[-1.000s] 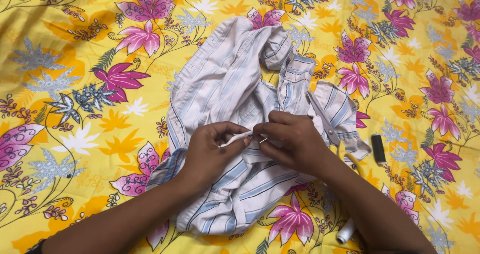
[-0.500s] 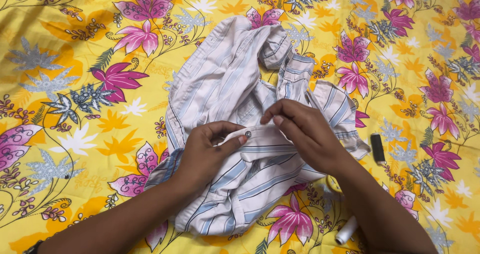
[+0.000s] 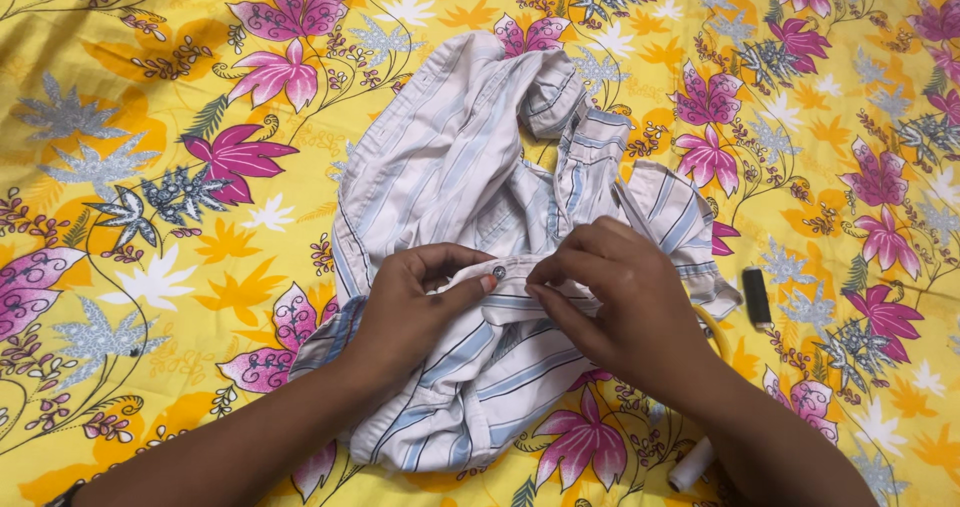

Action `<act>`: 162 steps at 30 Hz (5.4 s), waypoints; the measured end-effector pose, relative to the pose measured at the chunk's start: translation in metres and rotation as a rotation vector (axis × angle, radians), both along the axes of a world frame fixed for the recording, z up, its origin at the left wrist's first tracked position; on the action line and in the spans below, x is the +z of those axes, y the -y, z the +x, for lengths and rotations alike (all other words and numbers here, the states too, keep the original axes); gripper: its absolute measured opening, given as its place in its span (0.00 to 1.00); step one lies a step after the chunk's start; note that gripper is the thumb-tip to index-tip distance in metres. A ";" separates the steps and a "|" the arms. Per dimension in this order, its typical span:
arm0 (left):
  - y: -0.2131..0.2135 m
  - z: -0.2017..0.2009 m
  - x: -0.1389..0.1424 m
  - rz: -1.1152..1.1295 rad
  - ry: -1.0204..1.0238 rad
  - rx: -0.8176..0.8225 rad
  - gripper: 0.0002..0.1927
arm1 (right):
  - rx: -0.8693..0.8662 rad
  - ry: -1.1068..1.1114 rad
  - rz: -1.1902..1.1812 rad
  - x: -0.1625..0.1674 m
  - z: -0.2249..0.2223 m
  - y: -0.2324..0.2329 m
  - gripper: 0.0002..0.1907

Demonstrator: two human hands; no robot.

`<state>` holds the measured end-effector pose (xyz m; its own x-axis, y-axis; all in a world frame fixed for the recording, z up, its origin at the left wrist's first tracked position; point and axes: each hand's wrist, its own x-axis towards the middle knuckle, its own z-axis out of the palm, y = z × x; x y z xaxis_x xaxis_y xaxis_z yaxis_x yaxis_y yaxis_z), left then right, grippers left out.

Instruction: The person sews a button onto a striped shirt laid on a bed, pushing a threaded needle through the fabric and button repeatedly and pulling the thread taut. They pick up the needle and thread spool, work the stitches, and use scissors to trim the thread near the end.

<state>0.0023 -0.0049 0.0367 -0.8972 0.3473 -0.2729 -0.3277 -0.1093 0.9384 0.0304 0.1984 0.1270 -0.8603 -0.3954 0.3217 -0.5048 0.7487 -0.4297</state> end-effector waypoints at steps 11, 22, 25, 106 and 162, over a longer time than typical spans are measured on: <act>0.000 0.000 -0.001 0.015 -0.019 0.002 0.12 | 0.012 0.094 -0.007 -0.006 -0.003 0.000 0.04; 0.002 0.001 0.003 -0.058 -0.123 -0.006 0.11 | 0.010 0.163 -0.074 -0.011 -0.002 0.002 0.04; 0.000 0.003 0.001 -0.030 -0.161 -0.006 0.11 | 0.008 0.165 -0.097 -0.016 -0.002 0.004 0.03; -0.025 0.008 0.015 -0.181 -0.416 -0.333 0.07 | 0.013 0.655 -1.278 -0.094 -0.011 -0.064 0.04; -0.016 0.002 0.028 -0.228 -0.317 -0.395 0.08 | -0.039 0.781 -0.938 -0.073 0.004 -0.050 0.06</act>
